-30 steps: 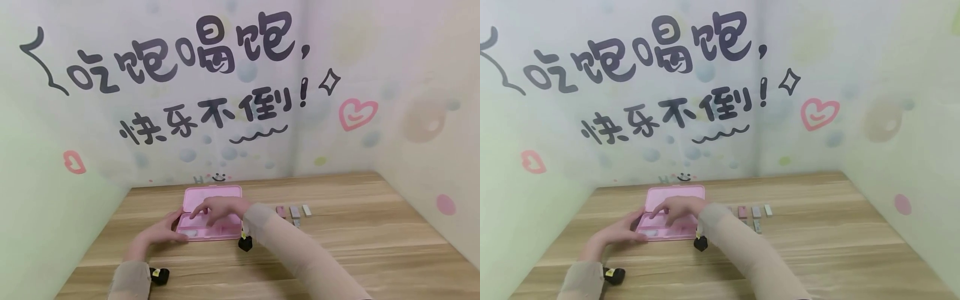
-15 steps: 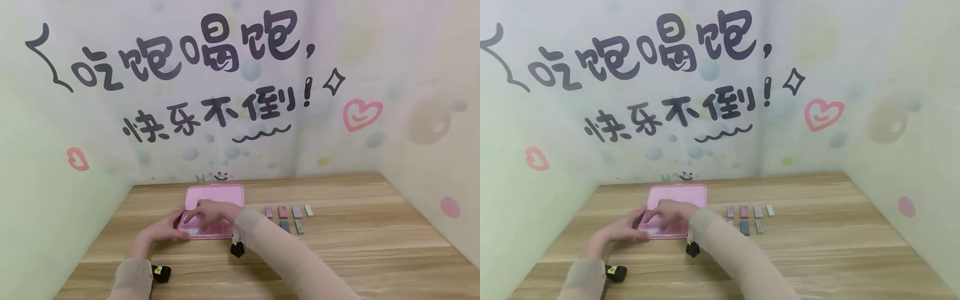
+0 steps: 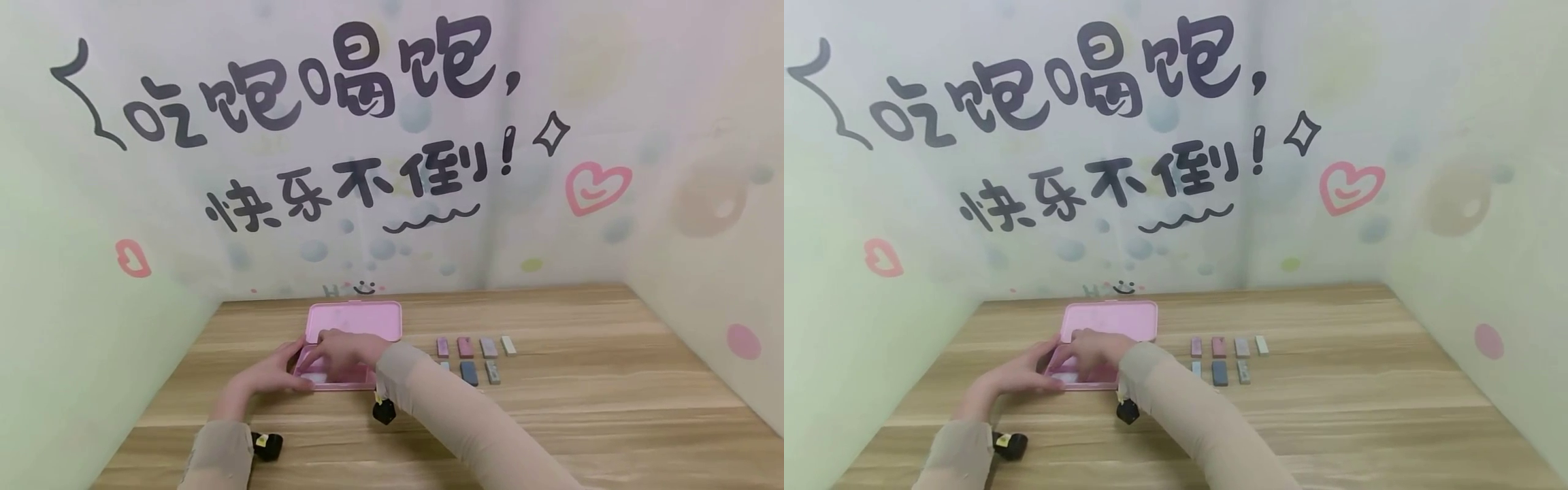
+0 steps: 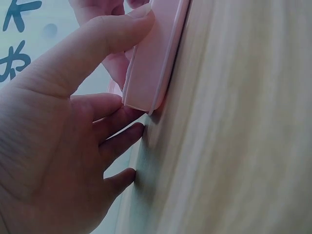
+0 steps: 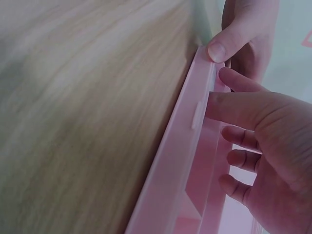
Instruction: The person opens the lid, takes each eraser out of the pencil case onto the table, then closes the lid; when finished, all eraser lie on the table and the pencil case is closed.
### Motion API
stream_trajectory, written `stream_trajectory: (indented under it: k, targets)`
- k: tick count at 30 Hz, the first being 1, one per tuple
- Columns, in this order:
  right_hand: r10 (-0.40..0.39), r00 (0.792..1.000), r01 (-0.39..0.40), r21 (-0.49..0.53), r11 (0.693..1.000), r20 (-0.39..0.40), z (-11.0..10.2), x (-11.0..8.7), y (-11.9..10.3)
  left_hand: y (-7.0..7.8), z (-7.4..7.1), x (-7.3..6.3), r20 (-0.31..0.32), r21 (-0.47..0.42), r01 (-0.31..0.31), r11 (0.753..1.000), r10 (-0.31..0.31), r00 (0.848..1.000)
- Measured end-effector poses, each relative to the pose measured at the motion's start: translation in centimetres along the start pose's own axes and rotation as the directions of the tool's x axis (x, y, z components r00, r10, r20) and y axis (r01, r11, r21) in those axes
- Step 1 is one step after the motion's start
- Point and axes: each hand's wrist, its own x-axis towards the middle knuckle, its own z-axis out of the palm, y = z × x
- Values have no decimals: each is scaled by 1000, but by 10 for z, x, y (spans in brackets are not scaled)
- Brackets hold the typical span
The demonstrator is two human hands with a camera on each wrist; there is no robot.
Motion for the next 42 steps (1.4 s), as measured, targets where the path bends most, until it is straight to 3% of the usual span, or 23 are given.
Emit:
stream_trajectory:
  k: [16,27,42]
  targets:
    - [-25,1000,25,-55,998,-2,0,0,-1,3,0,0,12,-3,44,999,-43,999]
    - [-49,999,51,-115,992,23,-9,-1,2,4,-1,-1,13,-12,8,1000,-8,1000]
    - [-98,995,97,-65,993,-12,-42,-34,21,7,-1,0,13,-5,21,1000,-21,1000]
